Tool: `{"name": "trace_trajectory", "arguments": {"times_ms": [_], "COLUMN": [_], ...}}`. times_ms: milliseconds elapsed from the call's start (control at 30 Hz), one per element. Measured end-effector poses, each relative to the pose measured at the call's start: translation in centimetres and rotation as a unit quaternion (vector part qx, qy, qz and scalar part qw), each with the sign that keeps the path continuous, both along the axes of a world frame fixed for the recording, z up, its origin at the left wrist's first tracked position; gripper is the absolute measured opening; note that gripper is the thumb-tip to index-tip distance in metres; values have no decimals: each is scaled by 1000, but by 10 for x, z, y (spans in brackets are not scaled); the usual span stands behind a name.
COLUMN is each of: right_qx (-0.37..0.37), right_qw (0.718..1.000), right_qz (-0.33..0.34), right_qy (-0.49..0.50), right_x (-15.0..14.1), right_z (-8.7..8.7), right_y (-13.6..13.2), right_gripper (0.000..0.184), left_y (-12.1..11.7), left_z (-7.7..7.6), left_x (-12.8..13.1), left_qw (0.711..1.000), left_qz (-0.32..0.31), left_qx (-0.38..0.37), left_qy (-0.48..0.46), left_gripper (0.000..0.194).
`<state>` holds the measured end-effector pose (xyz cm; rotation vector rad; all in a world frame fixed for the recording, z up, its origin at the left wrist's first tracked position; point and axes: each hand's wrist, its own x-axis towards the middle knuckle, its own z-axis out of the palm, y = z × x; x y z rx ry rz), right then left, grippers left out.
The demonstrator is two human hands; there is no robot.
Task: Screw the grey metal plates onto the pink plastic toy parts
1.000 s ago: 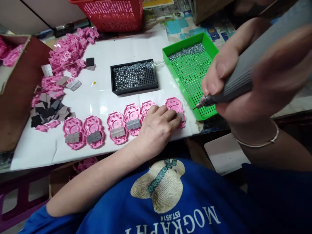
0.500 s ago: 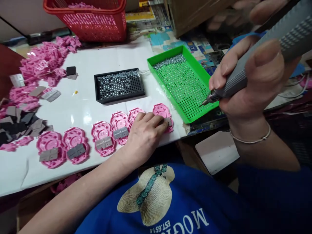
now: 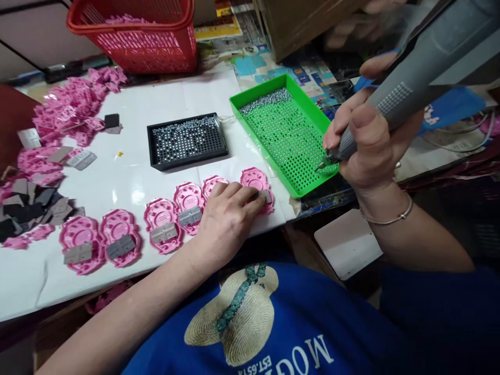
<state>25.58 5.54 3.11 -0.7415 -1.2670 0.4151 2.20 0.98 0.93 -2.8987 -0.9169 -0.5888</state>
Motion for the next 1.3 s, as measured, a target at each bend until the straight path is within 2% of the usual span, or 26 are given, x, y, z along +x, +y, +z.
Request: {"name": "trace_trajectory", "arguments": {"times_ms": [133,367,533,767,867,1033,1300], "right_qx": [48,50,66,8,14,-32,32], "right_qw": [998,999,998,1000,1000,999,996], "right_qz": [37,2,14,12,17,-10,75], "right_qy": [12,-8,-8,-1,1,-15,32], "right_x": [0,2,2,-4,-4,0,2], "right_z": [-4,-12,-6,10,8,-2,-6], "right_y": [3,10,8,-2,-2,-1,-1], "right_gripper": [30,40,37,30,32,36,25], "left_y": [0,1,1,0,1,1,1], "left_z": [-1,-2,-2,-2,-3,-3,-2], "left_x": [-1,0,0,0,0,-1,0], "left_qw": [1000,1000,1000,1000,1000,1000,1000], "left_qz": [0,-2,-2,0,3,0,1], "left_qx": [0,0,8,9,7,5,6], "left_qy": [1,-1,-4,-2,-4,2,0], "left_gripper": [14,16,16,16,15,17,19]}}
